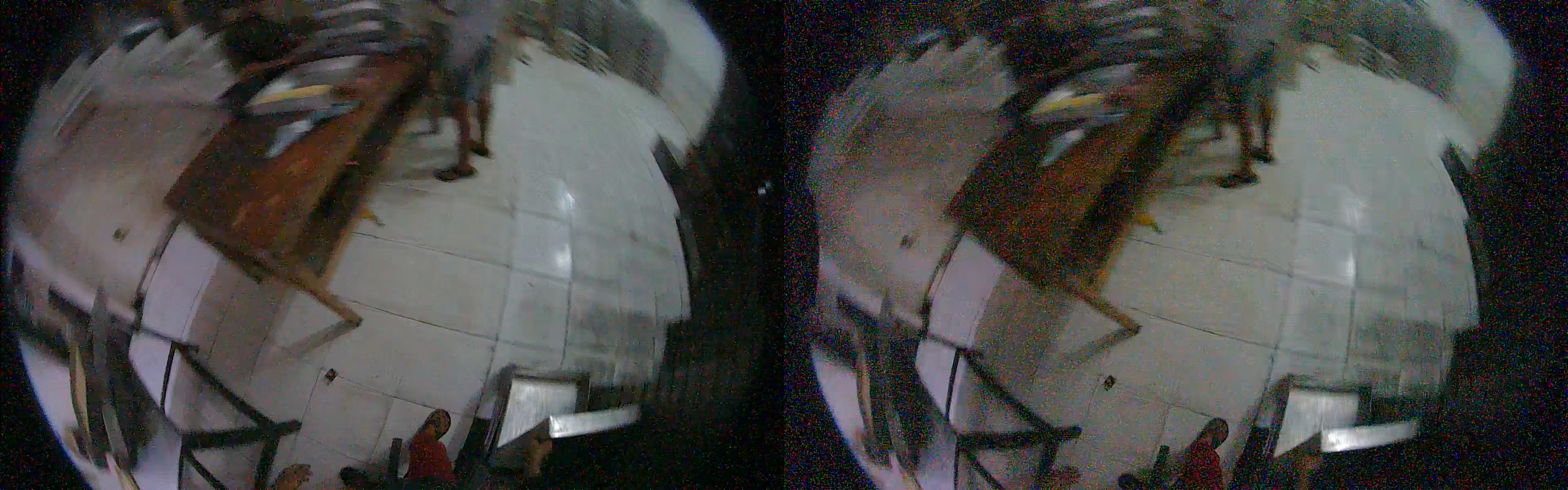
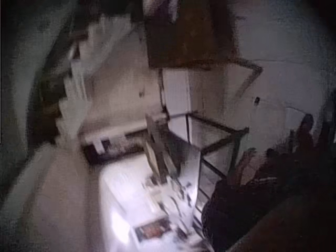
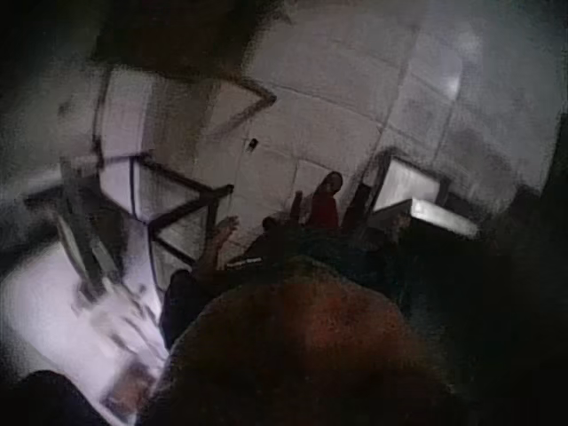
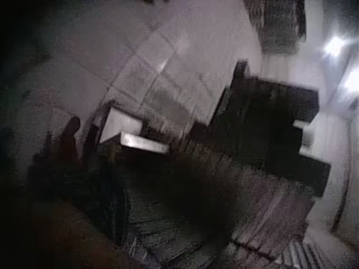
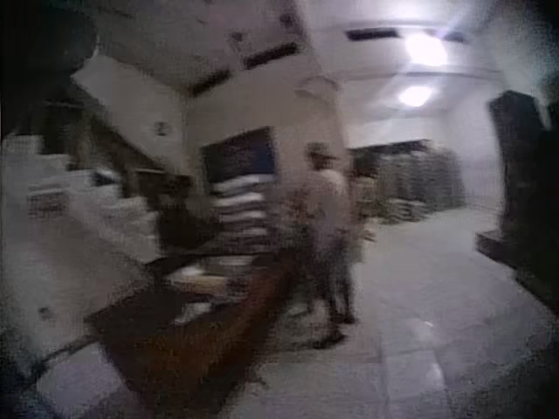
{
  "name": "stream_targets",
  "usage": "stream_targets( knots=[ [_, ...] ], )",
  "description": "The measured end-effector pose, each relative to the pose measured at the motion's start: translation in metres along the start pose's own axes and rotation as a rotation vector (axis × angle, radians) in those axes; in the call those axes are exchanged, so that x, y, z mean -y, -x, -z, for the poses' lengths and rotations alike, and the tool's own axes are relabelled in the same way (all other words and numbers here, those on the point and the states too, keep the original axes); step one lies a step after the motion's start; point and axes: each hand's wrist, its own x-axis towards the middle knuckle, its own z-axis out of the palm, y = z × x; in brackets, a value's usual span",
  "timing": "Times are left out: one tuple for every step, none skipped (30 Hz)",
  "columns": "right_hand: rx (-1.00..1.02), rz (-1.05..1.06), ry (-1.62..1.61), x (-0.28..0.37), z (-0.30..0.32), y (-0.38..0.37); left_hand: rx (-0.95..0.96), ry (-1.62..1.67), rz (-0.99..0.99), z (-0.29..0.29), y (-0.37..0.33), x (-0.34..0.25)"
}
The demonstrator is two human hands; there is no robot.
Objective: The person shapes small pieces of dough into round balls by hand and places them into metal baking trays. They repeatedly pick up dough from a large mass on the table, roll it, and arrange the formed balls in rows within the trays.
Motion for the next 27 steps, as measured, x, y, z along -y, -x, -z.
stream_targets(
  knots=[
    [0.127, 0.111, -0.038, 0.034, -0.036, 0.016, -0.126, -0.069, 0.007, -0.003, 0.018, 0.025],
    [0.220, 0.200, -0.056, 0.061, -0.064, 0.043, -0.215, -0.141, 0.044, 0.008, 0.028, 0.038],
    [0.299, 0.281, -0.046, 0.074, -0.085, 0.068, -0.297, -0.193, 0.098, 0.013, 0.036, 0.057],
    [0.379, 0.382, -0.014, 0.092, -0.099, 0.092, -0.377, -0.219, 0.162, 0.015, 0.044, 0.082],
    [0.448, 0.487, 0.027, 0.103, -0.112, 0.119, -0.453, -0.239, 0.242, 0.019, 0.056, 0.116],
    [0.492, 0.551, 0.047, 0.098, -0.117, 0.137, -0.442, -0.287, 0.172, 0.014, 0.080, 0.183],
    [0.593, 0.646, 0.119, 0.102, -0.135, 0.182, -0.461, -0.378, 0.095, 0.053, 0.136, 0.216],
    [0.580, 0.660, 0.097, 0.080, -0.135, 0.183, -0.468, -0.514, 0.003, 0.057, 0.128, 0.284],
    [0.544, 0.725, 0.088, 0.094, -0.133, 0.196, -0.457, -0.647, -0.102, 0.080, 0.138, 0.299],
    [0.497, 0.781, 0.086, 0.104, -0.119, 0.197, -0.479, -0.822, -0.096, 0.081, 0.145, 0.315],
    [0.451, 0.852, 0.075, 0.123, -0.104, 0.204, -0.518, -0.987, -0.061, 0.079, 0.166, 0.333],
    [0.379, 0.929, 0.047, 0.160, -0.076, 0.211, -0.550, -1.155, -0.026, 0.084, 0.188, 0.343],
    [0.314, 0.999, 0.020, 0.197, -0.056, 0.221, -0.573, -1.326, 0.015, 0.087, 0.207, 0.352],
    [0.193, 1.076, -0.018, 0.253, -0.012, 0.245, -0.635, -1.249, -0.103, 0.105, 0.233, 0.342],
    [0.113, 1.128, -0.080, 0.280, 0.014, 0.253, -0.700, -1.202, -0.177, 0.110, 0.245, 0.376],
    [0.028, 1.190, -0.141, 0.314, 0.047, 0.263, -0.762, -1.154, -0.253, 0.114, 0.252, 0.407],
    [-0.054, 1.274, -0.190, 0.349, 0.072, 0.286, -0.811, -1.020, -0.119, 0.115, 0.256, 0.430],
    [-0.139, 1.341, -0.249, 0.378, 0.094, 0.306, -0.841, -0.906, 0.018, 0.121, 0.262, 0.441],
    [-0.211, 1.409, -0.329, 0.403, 0.111, 0.318, -0.886, -0.797, 0.161, 0.124, 0.271, 0.448],
    [-0.273, 1.490, -0.374, 0.430, 0.122, 0.348, -0.876, -0.866, 0.061, 0.121, 0.275, 0.461],
    [-0.321, 1.564, -0.433, 0.458, 0.127, 0.375, -0.874, -0.949, -0.026, 0.123, 0.293, 0.468],
    [-0.371, 1.637, -0.487, 0.483, 0.134, 0.400, -0.869, -1.031, -0.126, 0.121, 0.296, 0.471],
    [-0.404, 1.711, -0.543, 0.505, 0.136, 0.424, -0.936, -0.823, 0.010, 0.120, 0.292, 0.474],
    [-0.428, 1.778, -0.600, 0.526, 0.133, 0.448, -0.984, -0.607, 0.144, 0.121, 0.291, 0.477],
    [-0.441, 1.842, -0.658, 0.547, 0.129, 0.470, -1.045, -0.392, 0.272, 0.122, 0.290, 0.478],
    [-0.429, 1.890, -0.727, 0.569, 0.114, 0.478, -1.121, -0.181, 0.373, 0.119, 0.303, 0.474],
    [-0.414, 1.958, -0.786, 0.590, 0.098, 0.503, -1.181, 0.021, 0.376, 0.114, 0.309, 0.469]
  ],
)
